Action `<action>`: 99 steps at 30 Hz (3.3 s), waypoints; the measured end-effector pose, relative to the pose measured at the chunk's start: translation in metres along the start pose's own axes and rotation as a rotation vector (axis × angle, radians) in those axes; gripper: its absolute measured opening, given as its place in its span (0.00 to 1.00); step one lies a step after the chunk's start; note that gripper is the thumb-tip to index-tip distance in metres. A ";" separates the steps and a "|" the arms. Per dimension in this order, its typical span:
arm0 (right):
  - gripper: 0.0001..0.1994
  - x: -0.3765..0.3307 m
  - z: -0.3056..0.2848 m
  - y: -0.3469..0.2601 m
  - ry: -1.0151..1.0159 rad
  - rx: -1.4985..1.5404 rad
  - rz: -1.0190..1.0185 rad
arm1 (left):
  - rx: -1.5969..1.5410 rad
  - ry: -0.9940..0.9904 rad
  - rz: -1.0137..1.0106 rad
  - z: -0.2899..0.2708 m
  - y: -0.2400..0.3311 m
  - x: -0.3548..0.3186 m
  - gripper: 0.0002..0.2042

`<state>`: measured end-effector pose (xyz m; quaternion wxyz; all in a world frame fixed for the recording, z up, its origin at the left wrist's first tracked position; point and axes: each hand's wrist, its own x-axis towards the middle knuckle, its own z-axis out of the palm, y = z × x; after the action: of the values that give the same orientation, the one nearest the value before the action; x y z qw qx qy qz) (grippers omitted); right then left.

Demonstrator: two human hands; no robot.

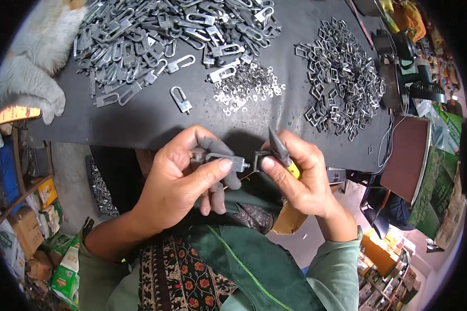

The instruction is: The person assembles metal hardware components by fitting metal pieces together and crimping them with pliers.

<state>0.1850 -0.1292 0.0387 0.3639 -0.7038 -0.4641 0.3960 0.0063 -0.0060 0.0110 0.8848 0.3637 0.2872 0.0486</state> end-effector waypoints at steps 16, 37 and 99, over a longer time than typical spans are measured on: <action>0.07 -0.007 0.001 0.006 -0.035 -0.051 -0.152 | 0.215 -0.152 -0.114 -0.003 -0.006 -0.001 0.10; 0.15 0.037 -0.047 0.020 0.160 -1.226 -0.378 | 0.087 -0.179 -0.113 -0.028 -0.012 -0.011 0.13; 0.17 0.057 -0.080 0.064 0.618 -1.013 0.227 | 0.411 -0.050 -0.150 -0.018 -0.043 -0.013 0.10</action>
<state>0.2943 -0.1064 0.0035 0.0568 -0.9172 -0.3897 -0.0609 -0.0195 -0.0305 -0.0218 0.8000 0.5151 0.2954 -0.0861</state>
